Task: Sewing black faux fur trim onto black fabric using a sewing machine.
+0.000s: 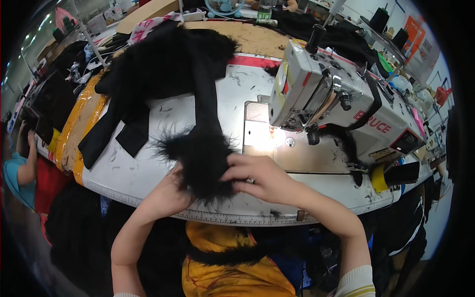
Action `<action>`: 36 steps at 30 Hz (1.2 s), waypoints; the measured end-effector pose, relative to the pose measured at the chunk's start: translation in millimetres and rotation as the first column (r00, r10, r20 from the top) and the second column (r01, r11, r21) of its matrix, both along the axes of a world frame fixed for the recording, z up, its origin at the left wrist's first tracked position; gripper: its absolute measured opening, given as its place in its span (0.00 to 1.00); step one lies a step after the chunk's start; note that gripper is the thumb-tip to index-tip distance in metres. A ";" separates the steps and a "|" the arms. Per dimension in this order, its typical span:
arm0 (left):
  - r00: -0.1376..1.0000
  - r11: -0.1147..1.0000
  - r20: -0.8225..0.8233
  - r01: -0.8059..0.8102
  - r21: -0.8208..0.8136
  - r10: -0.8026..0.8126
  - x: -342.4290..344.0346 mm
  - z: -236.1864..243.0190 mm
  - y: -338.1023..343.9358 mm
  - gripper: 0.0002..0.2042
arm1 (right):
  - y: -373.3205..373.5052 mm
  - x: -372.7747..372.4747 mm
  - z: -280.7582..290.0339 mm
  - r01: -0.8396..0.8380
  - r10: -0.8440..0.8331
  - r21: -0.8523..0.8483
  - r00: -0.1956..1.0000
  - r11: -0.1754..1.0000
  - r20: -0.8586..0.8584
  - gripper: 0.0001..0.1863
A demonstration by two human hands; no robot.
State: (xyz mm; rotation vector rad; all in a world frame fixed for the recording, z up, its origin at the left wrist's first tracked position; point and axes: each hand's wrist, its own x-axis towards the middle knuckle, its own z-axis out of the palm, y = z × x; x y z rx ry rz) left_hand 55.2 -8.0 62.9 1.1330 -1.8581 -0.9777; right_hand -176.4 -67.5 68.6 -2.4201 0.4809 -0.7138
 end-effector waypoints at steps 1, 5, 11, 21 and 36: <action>0.985 0.986 0.169 -0.014 -0.163 0.042 0.9 2.2 -2.8 0.21 | -1.9 -0.9 1.3 0.010 -0.042 0.283 0.994 0.959 0.105 0.11; 0.915 0.787 0.337 0.036 -0.616 0.222 8.5 12.8 -14.7 0.14 | -9.1 -12.6 9.0 0.061 -0.349 0.862 0.927 0.502 0.137 0.10; 0.950 0.957 -0.129 -0.290 -0.026 0.285 8.4 2.6 -13.3 0.13 | -22.1 -0.3 21.3 -0.034 -0.553 0.907 0.783 0.419 0.285 0.14; 0.926 0.857 -0.092 -0.375 -0.355 0.367 16.6 27.8 -16.7 0.18 | -7.4 12.6 47.8 -0.076 -0.107 -0.314 0.842 0.947 -0.528 0.09; 0.896 0.947 -0.363 -0.155 0.281 0.255 16.7 25.5 -47.0 0.12 | -1.9 -1.9 0.3 -0.206 -0.109 -0.603 0.890 0.771 -0.442 0.18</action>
